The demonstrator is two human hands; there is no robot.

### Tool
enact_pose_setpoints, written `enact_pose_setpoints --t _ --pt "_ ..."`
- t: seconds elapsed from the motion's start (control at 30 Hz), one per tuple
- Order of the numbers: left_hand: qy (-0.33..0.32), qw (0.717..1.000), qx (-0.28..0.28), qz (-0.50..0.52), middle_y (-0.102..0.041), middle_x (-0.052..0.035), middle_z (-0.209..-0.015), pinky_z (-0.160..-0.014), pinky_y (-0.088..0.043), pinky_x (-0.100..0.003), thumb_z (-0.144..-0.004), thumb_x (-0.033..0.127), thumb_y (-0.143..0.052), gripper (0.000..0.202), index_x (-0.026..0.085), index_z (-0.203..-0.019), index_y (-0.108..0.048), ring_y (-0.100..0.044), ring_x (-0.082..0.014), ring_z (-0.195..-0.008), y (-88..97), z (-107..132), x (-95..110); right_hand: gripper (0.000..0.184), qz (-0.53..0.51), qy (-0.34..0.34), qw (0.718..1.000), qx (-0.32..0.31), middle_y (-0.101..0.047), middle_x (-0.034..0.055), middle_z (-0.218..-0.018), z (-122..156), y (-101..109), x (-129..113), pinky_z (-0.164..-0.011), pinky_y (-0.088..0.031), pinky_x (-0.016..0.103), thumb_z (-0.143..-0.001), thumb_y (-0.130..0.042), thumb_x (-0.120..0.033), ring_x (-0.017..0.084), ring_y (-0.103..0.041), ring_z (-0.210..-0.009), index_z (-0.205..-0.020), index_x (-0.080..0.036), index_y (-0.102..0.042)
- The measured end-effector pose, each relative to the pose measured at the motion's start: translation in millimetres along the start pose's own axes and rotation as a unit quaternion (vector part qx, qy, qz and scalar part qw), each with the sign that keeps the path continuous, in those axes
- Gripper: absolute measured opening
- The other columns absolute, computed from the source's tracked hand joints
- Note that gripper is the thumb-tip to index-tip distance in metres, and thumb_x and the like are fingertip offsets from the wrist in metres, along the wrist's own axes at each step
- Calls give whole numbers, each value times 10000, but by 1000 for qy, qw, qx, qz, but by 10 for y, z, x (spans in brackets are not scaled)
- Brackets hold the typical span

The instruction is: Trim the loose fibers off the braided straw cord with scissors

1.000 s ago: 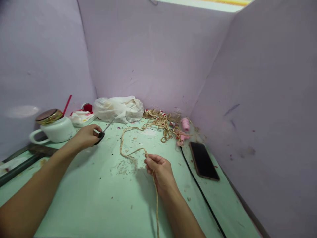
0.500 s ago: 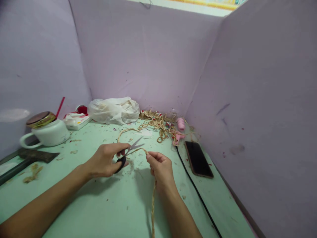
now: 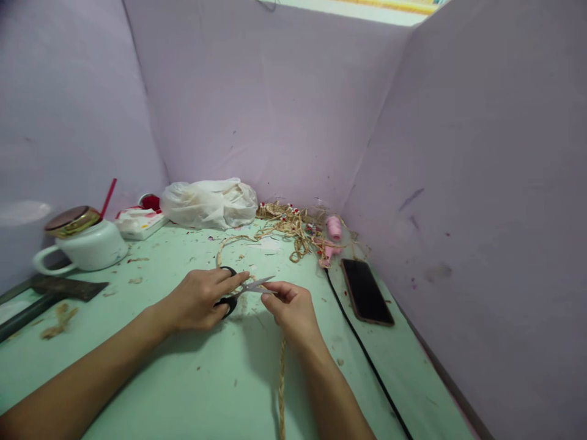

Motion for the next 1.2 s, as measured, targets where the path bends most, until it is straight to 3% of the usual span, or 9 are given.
enact_pose_setpoints --t 0.23,0.53,0.63,0.73,0.8,0.9,1.03,1.1,1.2 --pt "-7 999 -43 -10 -559 -51 -823 -592 -394 -272 -689 169 -425 591 203 -1270 -323 -536 -182 -724 -21 -5 21 219 -37 -36 997 -53 -436 -71 -407 6 -46 37 -357 -103 200 -483 -738 -224 17 -226 -341 -651 -132 -631" --pt "-17 999 -46 11 -584 -46 -810 -549 -384 -246 -641 90 -420 651 216 -1272 -319 -552 -172 -667 -101 0 5 222 -91 -86 988 -95 -388 -85 -420 32 -92 67 -350 -41 212 -501 -731 -215 6 -156 -338 -667 -127 -612" --pt "-20 997 -39 67 -602 -30 -770 -561 -387 -230 -631 72 -420 659 234 -1265 -349 -551 -151 -624 -104 9 9 219 -88 -81 987 -106 -342 -93 -425 32 -98 63 -352 -40 210 -519 -721 -226 10 -140 -353 -681 -121 -618" --pt "31 977 12 210 -607 -3 -726 -585 -392 -206 -655 80 -414 475 222 -1096 -518 -550 -128 -637 -51 -11 -48 217 -94 -82 987 -97 -310 -98 -442 29 -84 68 -351 -44 199 -538 -720 -241 16 -130 -370 -685 -132 -603" --pt "123 938 74 316 -597 8 -686 -564 -392 -193 -674 116 -435 330 193 -964 -573 -537 -114 -618 -19 -25 -186 236 -93 -85 988 -91 -323 -91 -468 27 -77 74 -351 -39 189 -575 -703 -285 18 -125 -379 -734 -137 -610" --pt "263 851 133 434 -565 23 -607 -497 -382 -190 -643 195 -540 279 165 -918 -575 -512 -104 -546 -46 -9 -394 251 -72 -87 989 -99 -380 -70 -499 32 -85 77 -345 -71 172 -635 -659 -336 17 -161 -377 -786 -138 -631" --pt "378 727 51 571 -558 13 -505 -347 -263 -171 -587 296 -629 322 143 -864 -568 -486 -97 -405 -217 22 -382 182 -52 -70 990 -112 -561 15 -663 46 -109 65 -463 -329 169 -652 -649 -294 73 -449 -545 -748 -140 -640" --pt "408 654 14 637 -600 -29 -535 -307 -192 -166 -592 331 -631 315 133 -826 -562 -477 -92 -362 -305 42 -273 162 -52 -66 987 -133 -583 25 -683 61 -143 72 -548 -377 202 -666 -636 -277 100 -494 -601 -762 -146 -637" --pt "449 549 65 702 -634 -69 -617 -301 -190 -159 -577 255 -637 271 126 -795 -540 -495 -86 -373 -402 71 -183 178 -60 -67 979 -182 -570 -3 -597 92 -206 101 -516 -343 205 -677 -617 -239 82 -467 -501 -833 -156 -631"
Point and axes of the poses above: each hand's wrist, its own z-axis away from the middle knuckle, its own y-axis out of the back of the hand, x = y × z, the point moved 6 cm from there along -z, towards the middle knuckle
